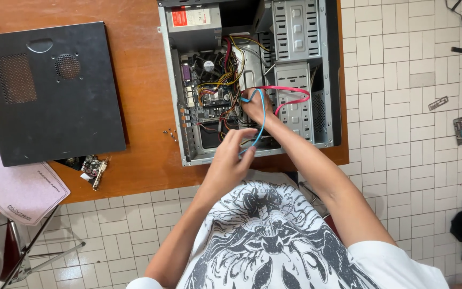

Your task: The person is working on the internal components of a desktop computer, connecting cables and using a screwdriver.

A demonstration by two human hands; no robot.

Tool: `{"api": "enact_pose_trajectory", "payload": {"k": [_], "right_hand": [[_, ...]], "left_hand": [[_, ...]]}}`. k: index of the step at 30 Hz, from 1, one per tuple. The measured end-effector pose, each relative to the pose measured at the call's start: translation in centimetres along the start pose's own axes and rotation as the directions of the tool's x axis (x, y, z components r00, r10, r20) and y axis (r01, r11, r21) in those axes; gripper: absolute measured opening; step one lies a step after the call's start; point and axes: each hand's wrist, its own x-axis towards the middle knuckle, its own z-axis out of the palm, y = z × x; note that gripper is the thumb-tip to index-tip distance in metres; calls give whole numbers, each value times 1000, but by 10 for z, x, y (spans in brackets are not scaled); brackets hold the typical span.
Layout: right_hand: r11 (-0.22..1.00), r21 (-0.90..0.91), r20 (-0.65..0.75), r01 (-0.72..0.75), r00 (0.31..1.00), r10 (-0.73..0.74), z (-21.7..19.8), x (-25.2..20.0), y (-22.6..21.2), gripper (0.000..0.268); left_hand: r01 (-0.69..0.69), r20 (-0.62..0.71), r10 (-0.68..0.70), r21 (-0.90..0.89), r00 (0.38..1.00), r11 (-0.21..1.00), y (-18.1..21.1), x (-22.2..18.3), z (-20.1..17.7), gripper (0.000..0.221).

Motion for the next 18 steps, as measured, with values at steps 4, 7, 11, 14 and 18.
{"api": "enact_pose_trajectory", "payload": {"k": [4, 7, 11, 14, 18], "right_hand": [[999, 43, -9, 11, 1000, -11, 4, -2, -5, 21], [999, 34, -11, -5, 1000, 5, 8, 2, 1, 21], [993, -33, 37, 110, 993, -108, 36, 14, 47, 21], [980, -88, 120, 179, 978, -168, 16, -11, 39, 25], [986, 63, 135, 155, 977, -163, -112, -109, -73, 40]], "left_hand": [[40, -32, -39, 35, 999, 999, -4, -1, -13, 31], [45, -62, -42, 55, 997, 997, -15, 3, -22, 26], [73, -182, -62, 53, 981, 996, -27, 11, -50, 23], [156, -296, -162, -44, 941, 987, -32, 15, -76, 21], [136, -451, -281, -328, 847, 935, -65, 25, -105, 21]]}}
